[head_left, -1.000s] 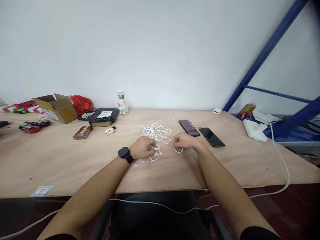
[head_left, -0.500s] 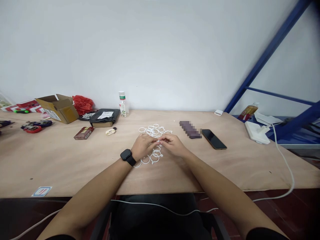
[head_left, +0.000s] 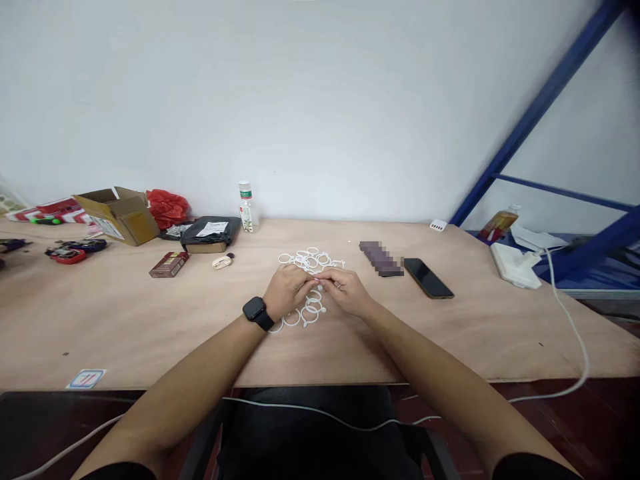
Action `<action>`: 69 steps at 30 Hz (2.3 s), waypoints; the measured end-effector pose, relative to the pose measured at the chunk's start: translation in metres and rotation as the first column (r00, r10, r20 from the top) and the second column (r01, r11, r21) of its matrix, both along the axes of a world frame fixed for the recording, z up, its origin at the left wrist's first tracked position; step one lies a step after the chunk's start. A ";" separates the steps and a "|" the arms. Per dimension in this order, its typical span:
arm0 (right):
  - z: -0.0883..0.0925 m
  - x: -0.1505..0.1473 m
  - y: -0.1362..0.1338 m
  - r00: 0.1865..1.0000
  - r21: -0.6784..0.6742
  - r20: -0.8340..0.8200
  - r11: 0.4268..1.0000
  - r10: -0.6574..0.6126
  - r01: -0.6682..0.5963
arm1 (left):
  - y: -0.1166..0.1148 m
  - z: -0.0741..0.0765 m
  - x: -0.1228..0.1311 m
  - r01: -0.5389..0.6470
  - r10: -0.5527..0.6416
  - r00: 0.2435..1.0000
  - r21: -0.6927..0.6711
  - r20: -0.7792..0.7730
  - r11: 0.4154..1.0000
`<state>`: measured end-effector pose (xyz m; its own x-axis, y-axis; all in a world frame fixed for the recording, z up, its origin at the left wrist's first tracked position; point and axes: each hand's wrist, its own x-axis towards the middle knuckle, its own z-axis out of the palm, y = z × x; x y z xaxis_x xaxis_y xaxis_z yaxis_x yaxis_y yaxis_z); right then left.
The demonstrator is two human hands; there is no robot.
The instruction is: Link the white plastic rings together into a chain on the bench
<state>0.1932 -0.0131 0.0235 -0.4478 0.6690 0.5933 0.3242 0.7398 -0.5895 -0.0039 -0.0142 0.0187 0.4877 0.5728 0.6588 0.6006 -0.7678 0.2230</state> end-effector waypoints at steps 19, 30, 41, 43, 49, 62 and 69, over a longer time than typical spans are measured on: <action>-0.016 0.006 0.014 0.956 0.008 0.293 1.000 -0.009 0.007 | 0.025 -0.005 -0.024 -0.191 0.180 0.981 -0.236 -0.068 0.953; -0.021 0.063 0.055 0.880 -0.096 0.417 0.951 -0.230 0.294 | 0.029 -0.010 -0.027 -0.340 0.288 0.939 -0.389 -0.187 0.856; -0.028 0.066 0.056 0.839 -0.157 0.521 0.948 -0.158 0.275 | 0.022 -0.009 -0.021 -0.099 0.051 0.992 -0.484 -0.112 0.870; -0.027 0.066 0.055 0.844 -0.174 0.520 0.950 -0.134 0.258 | 0.021 -0.009 -0.020 -0.094 0.036 0.991 -0.481 -0.128 0.872; -0.027 0.066 0.055 0.881 -0.186 0.468 0.967 -0.071 0.176 | 0.022 -0.011 -0.021 -0.087 0.025 0.991 -0.482 -0.135 0.872; -0.012 0.019 0.024 0.966 -0.061 0.229 0.988 -0.121 0.138 | 0.012 -0.002 -0.011 -0.031 0.034 0.999 -0.312 0.006 0.950; -0.011 0.007 0.014 0.989 -0.023 0.119 0.996 -0.083 0.086 | 0.003 0.002 -0.003 -0.034 0.007 0.992 -0.207 -0.128 0.978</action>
<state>0.2004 0.0009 0.0126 -0.4543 0.7228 0.5207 0.4532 0.6907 -0.5635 -0.0071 -0.0111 0.0205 0.5456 0.7020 0.4578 0.6493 -0.6994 0.2987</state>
